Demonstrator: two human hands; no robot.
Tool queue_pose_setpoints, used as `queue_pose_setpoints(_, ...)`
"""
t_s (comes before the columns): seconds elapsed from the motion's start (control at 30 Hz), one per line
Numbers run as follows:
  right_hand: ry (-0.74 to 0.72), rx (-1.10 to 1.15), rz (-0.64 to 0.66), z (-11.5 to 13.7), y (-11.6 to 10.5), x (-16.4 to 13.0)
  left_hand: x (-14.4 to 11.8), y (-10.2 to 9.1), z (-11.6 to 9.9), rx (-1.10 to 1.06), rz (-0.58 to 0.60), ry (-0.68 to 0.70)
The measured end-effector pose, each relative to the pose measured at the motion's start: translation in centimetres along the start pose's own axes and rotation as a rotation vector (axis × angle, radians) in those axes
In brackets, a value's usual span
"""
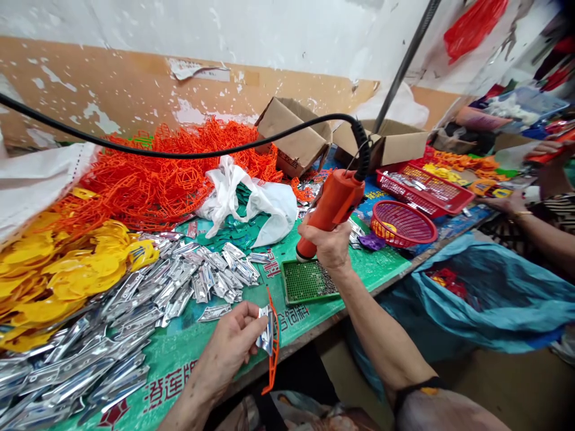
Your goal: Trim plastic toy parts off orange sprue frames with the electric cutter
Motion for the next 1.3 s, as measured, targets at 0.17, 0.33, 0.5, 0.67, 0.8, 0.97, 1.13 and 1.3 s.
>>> queue_pose_setpoints(0.17,0.011,0.005,-0.005,-0.3,0.0,0.1,0.2,0.6,-0.5,0.062,0.060,0.034)
queue_pose_setpoints(0.33,0.022,0.044,-0.025,-0.5,-0.6,0.8,0.3,1.1,-1.3,0.106,0.103,0.063)
queue_pose_setpoints(0.5,0.019,0.124,-0.004,2.6,-0.4,1.2,0.5,1.2,-1.6,0.064,0.082,0.092)
queue_pose_setpoints(0.67,0.091,0.279,0.144,7.4,2.0,-1.2,0.5,2.1,-1.9,0.020,0.126,0.116)
queue_pose_setpoints(0.8,0.190,0.367,0.210,9.2,3.6,-3.9,0.5,2.1,-2.3,0.008,0.118,0.117)
queue_pose_setpoints(0.97,0.271,0.411,0.287,9.0,5.4,-5.6,0.1,2.1,-2.8,0.012,0.116,0.151)
queue_pose_setpoints(1.13,0.287,0.381,0.306,8.5,5.8,-6.2,0.0,2.1,-3.0,0.023,0.113,0.181)
queue_pose_setpoints(1.3,0.316,0.357,0.325,8.2,5.8,-6.8,0.1,2.1,-3.0,0.019,0.110,0.186)
Point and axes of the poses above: each hand's wrist, its own x-axis towards the middle knuckle, its own y-axis out of the palm, z = x × y, the point moved 10 cm from there along x, towards the middle knuckle, and after that the axes turned 13 degrees about -y, right-handed, at the moved point
